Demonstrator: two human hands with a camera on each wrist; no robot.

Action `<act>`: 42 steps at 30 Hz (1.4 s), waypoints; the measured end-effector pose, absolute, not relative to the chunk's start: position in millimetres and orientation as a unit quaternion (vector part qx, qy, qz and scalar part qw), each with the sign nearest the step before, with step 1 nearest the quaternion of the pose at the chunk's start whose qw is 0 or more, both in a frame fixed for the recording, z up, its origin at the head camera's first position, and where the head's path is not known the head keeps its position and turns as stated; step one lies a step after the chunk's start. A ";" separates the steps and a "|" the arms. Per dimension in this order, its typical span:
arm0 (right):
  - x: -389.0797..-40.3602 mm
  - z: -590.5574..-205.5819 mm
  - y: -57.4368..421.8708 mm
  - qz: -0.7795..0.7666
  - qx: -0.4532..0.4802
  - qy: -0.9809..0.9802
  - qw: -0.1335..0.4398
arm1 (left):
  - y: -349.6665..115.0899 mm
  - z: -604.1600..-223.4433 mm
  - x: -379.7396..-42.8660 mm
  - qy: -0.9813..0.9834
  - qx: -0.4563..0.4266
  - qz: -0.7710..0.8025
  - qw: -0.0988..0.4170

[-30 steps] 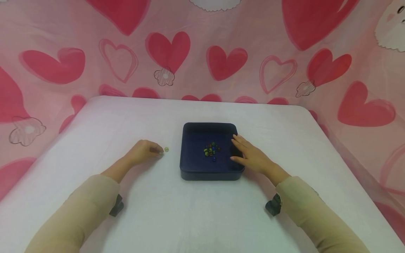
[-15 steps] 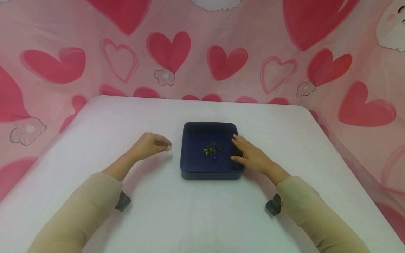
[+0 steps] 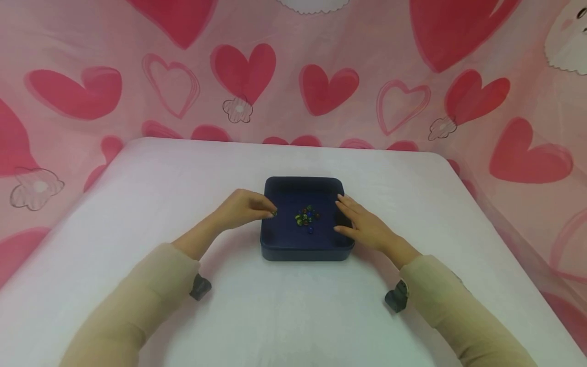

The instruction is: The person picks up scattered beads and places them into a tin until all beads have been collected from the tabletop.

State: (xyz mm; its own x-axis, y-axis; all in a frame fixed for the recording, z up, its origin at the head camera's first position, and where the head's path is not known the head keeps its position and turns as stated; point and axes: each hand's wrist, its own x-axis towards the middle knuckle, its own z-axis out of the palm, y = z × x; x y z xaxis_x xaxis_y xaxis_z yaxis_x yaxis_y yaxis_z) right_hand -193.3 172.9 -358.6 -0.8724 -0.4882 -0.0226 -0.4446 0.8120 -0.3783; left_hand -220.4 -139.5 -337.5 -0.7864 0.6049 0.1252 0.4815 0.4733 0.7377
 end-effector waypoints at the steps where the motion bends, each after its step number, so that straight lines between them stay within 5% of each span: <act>1: -193.4 -358.7 172.9 -0.184 -0.247 0.950 0.059 | -136.1 -337.8 -220.9 0.853 0.323 0.403 0.075; 42: -193.5 -358.7 171.7 -0.180 -0.240 0.951 0.068 | -66.8 -357.9 -225.0 0.873 0.439 0.166 0.132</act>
State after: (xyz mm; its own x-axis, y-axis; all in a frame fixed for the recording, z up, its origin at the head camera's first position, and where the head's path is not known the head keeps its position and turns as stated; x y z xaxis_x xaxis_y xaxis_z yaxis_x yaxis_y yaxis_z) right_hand -193.5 171.7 -358.7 -0.8754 -0.4816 -0.0430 -0.4324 0.8196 -0.3760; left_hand -225.0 -66.8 -357.9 -0.5792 0.8109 -0.0836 0.7233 0.5585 0.4061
